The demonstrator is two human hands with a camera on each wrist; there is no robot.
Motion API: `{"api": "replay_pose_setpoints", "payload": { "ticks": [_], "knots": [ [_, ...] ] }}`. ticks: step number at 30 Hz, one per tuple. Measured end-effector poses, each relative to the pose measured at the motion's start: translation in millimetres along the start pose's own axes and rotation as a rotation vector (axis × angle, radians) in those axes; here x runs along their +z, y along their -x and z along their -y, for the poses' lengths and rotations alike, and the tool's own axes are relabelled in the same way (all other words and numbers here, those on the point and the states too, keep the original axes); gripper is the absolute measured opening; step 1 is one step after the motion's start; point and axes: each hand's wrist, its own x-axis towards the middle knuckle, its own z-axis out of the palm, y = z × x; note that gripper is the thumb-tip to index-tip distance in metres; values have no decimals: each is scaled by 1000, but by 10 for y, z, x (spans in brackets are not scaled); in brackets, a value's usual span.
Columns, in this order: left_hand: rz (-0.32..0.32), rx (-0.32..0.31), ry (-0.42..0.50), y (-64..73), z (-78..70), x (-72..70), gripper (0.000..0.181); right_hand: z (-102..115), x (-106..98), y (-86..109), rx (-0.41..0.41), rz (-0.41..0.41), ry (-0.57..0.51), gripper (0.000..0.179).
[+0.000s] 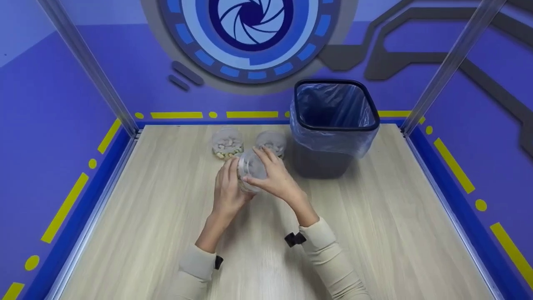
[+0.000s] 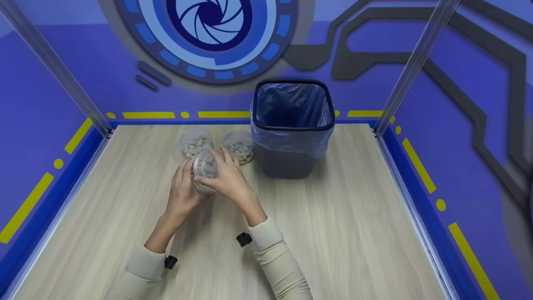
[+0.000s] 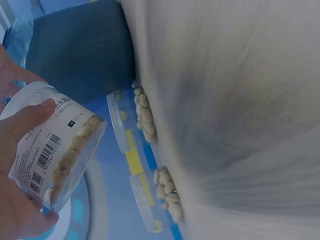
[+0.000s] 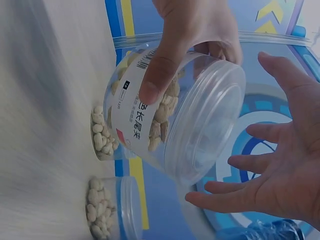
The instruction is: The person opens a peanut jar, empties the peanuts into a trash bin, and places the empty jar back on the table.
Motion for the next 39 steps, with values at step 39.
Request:
{"api": "replay_pose_setpoints", "payload": {
  "ticks": [39],
  "knots": [
    [18,129,-55,93,-163,-7,117,-197,13,148,-84,-11,-66,94]
  ]
}}
